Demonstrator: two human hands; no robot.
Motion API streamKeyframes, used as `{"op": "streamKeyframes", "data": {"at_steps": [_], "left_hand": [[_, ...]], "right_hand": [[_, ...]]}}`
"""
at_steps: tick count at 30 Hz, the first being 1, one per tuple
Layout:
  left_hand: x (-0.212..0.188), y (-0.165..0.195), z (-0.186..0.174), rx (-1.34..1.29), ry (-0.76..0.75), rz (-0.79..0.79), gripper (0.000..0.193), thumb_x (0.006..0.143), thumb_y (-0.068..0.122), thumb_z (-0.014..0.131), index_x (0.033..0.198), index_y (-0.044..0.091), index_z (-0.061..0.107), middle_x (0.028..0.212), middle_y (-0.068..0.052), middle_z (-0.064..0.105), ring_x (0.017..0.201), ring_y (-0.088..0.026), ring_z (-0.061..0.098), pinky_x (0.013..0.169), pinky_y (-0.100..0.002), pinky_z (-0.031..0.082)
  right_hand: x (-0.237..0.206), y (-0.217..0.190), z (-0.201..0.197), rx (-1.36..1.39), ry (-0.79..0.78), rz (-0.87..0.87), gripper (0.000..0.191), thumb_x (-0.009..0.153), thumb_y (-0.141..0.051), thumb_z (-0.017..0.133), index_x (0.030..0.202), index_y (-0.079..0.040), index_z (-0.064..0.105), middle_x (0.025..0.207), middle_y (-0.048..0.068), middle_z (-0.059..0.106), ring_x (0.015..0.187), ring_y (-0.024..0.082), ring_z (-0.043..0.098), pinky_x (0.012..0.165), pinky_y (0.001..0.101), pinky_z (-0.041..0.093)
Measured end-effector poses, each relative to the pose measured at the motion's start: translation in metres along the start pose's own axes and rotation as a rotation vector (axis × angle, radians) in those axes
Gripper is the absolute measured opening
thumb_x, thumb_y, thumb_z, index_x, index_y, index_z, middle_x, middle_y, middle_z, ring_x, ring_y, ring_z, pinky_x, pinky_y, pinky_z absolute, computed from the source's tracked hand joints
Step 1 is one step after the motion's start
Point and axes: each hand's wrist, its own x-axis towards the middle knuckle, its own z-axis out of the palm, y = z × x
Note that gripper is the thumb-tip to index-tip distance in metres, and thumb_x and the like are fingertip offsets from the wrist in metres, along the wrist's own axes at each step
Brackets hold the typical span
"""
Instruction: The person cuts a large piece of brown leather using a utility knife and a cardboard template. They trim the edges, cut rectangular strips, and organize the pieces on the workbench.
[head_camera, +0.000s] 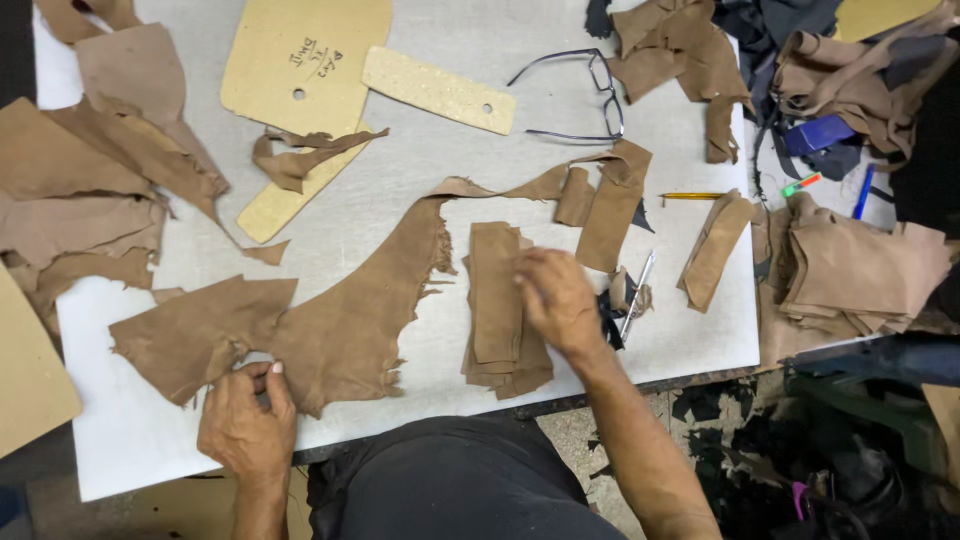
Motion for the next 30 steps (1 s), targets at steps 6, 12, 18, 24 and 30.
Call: {"op": "streamKeyframes", "data": {"at_steps": [6, 12, 18, 24, 30], "left_hand": [[-0.004, -0.003, 0.006, 0.034, 0.02, 0.013, 0.018, 0.1, 0.022, 0.08, 0.089, 0.011, 0.07, 0.085, -0.001, 0.069, 0.081, -0.023, 0.065, 0.072, -0.037, 0.05], [-0.006, -0.006, 0.005, 0.033, -0.013, -0.007, 0.02, 0.101, 0.021, 0.079, 0.089, 0.01, 0.068, 0.087, -0.001, 0.07, 0.081, -0.021, 0.066, 0.072, -0.036, 0.05], [-0.003, 0.003, 0.004, 0.006, 0.04, 0.016, 0.015, 0.1, 0.018, 0.079, 0.094, 0.009, 0.069, 0.091, -0.003, 0.07, 0.082, -0.025, 0.065, 0.077, -0.039, 0.05], [0.005, 0.011, -0.002, -0.027, 0.068, -0.008, 0.008, 0.093, 0.014, 0.076, 0.095, 0.007, 0.07, 0.093, -0.009, 0.07, 0.084, -0.029, 0.066, 0.076, -0.042, 0.052], [0.006, 0.016, -0.005, -0.059, 0.051, -0.042, 0.009, 0.091, 0.013, 0.076, 0.094, 0.008, 0.069, 0.089, -0.007, 0.067, 0.085, -0.029, 0.063, 0.077, -0.043, 0.049]], "right_hand": [[-0.005, 0.117, -0.061, -0.397, 0.201, 0.274, 0.024, 0.09, 0.004, 0.07, 0.114, -0.001, 0.068, 0.119, 0.018, 0.07, 0.114, 0.035, 0.066, 0.101, 0.0432, 0.051], [-0.026, 0.155, -0.094, -0.355, 0.271, 0.429, 0.022, 0.095, 0.006, 0.065, 0.116, -0.001, 0.071, 0.117, 0.021, 0.071, 0.105, 0.038, 0.07, 0.094, 0.0436, 0.055], [-0.057, 0.136, -0.108, -0.304, 0.029, 0.69, 0.02, 0.098, -0.014, 0.068, 0.113, -0.004, 0.077, 0.105, 0.021, 0.074, 0.094, 0.038, 0.071, 0.088, 0.0447, 0.055], [-0.082, 0.117, -0.05, -0.357, 0.031, 0.701, 0.032, 0.101, -0.017, 0.068, 0.126, 0.002, 0.071, 0.1, 0.018, 0.076, 0.091, 0.034, 0.072, 0.084, 0.045, 0.055], [-0.089, 0.149, -0.043, -0.004, 0.105, 0.926, 0.034, 0.092, -0.011, 0.073, 0.122, 0.003, 0.072, 0.094, 0.013, 0.071, 0.08, 0.023, 0.068, 0.073, 0.0346, 0.054]]}}
